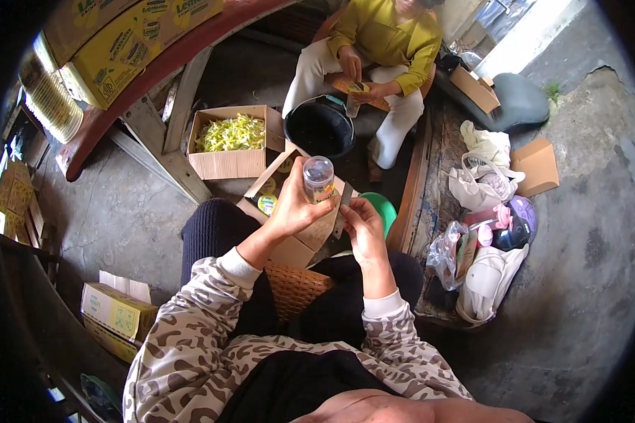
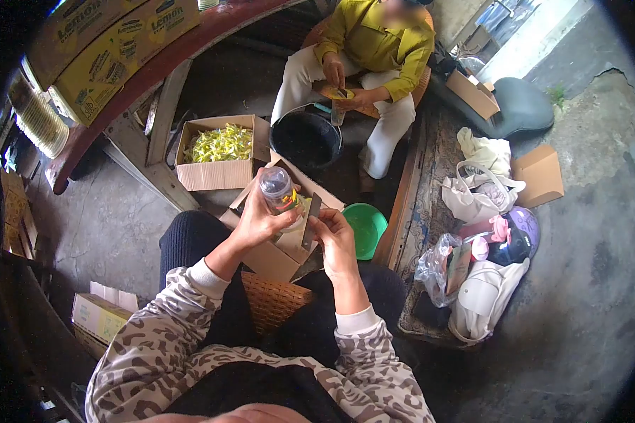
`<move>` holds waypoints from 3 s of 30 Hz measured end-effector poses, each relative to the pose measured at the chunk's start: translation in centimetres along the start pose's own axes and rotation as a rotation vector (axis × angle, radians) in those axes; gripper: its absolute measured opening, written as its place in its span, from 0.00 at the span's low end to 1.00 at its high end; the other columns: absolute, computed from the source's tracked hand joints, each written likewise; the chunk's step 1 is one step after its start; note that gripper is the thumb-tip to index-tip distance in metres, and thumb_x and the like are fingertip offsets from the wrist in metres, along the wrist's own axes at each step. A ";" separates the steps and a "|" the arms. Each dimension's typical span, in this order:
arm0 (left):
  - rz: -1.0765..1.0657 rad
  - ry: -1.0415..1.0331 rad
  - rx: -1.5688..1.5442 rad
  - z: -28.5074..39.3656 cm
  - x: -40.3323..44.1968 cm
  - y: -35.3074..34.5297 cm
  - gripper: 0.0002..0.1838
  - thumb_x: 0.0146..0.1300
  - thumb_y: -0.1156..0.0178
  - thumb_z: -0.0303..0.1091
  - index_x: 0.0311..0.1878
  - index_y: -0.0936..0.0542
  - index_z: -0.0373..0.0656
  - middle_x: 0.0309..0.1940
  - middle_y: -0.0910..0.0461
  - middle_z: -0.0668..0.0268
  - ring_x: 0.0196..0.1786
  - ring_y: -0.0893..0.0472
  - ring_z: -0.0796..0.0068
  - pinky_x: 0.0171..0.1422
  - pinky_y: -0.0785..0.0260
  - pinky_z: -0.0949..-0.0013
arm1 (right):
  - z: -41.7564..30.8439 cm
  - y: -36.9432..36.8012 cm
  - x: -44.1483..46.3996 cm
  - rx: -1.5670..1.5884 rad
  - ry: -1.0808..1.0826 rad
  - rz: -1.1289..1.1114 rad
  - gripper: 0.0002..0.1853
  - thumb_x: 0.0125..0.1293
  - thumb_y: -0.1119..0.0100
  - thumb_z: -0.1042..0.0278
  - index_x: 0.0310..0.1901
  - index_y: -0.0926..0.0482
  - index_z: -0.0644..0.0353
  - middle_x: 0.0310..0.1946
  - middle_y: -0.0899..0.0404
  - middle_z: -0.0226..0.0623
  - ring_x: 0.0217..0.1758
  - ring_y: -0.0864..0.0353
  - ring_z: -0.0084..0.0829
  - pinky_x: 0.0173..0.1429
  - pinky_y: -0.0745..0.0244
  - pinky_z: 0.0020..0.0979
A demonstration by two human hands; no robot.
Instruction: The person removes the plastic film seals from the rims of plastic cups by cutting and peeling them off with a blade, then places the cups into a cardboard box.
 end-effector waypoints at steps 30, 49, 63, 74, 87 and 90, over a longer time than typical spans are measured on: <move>0.129 0.115 -0.124 -1.8 0.6 0.9 0.28 0.55 0.35 0.27 0.59 0.31 0.38 0.46 0.24 0.62 0.49 0.24 0.73 0.57 0.31 0.67 | -3.5 -3.4 -2.8 -1.183 0.942 0.238 0.08 0.52 0.32 0.80 0.32 0.21 0.57 0.28 0.27 0.33 0.33 0.23 0.37 0.35 0.27 0.37; 0.148 0.199 -0.006 -1.4 0.6 1.2 0.22 0.56 0.37 0.28 0.54 0.29 0.37 0.42 0.22 0.63 0.44 0.22 0.75 0.51 0.28 0.69 | -2.4 -4.2 -2.4 -1.262 0.916 0.301 0.09 0.52 0.32 0.79 0.34 0.20 0.58 0.28 0.27 0.36 0.34 0.22 0.40 0.36 0.27 0.39; 0.202 0.363 -0.551 -2.4 0.5 0.8 0.19 0.65 0.38 0.28 0.56 0.32 0.41 0.48 0.24 0.62 0.55 0.21 0.69 0.61 0.29 0.63 | -0.2 1.3 1.2 -0.221 0.188 0.156 0.05 0.67 0.38 0.76 0.43 0.20 0.62 0.36 0.19 0.27 0.38 0.23 0.15 0.41 0.31 0.19; 0.145 0.253 -0.571 -2.8 0.2 -0.2 0.28 0.65 0.45 0.23 0.67 0.38 0.43 0.55 0.29 0.63 0.54 0.27 0.72 0.64 0.35 0.67 | -0.4 -0.9 0.1 -0.156 0.107 -0.036 0.06 0.67 0.37 0.75 0.45 0.21 0.62 0.36 0.19 0.27 0.37 0.24 0.15 0.43 0.29 0.21; 0.077 0.127 -0.096 -1.7 0.4 0.4 0.21 0.56 0.28 0.29 0.50 0.27 0.38 0.43 0.21 0.65 0.45 0.21 0.77 0.53 0.27 0.70 | -1.3 0.1 0.1 -0.332 0.263 0.140 0.04 0.66 0.38 0.78 0.42 0.21 0.64 0.35 0.19 0.29 0.30 0.24 0.16 0.37 0.29 0.21; 0.141 0.137 -0.065 -1.3 0.4 0.8 0.21 0.55 0.28 0.27 0.51 0.24 0.36 0.45 0.17 0.63 0.46 0.19 0.77 0.54 0.25 0.69 | -2.8 -1.0 -0.9 -0.696 0.435 0.208 0.04 0.64 0.37 0.81 0.40 0.21 0.64 0.35 0.19 0.32 0.27 0.22 0.20 0.34 0.27 0.23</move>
Point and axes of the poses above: each hand's wrist, its own x-axis towards the middle knuckle, its own y-axis out of the back of the hand, z = x × y, the point moved 5 cm from there along x, towards the middle knuckle
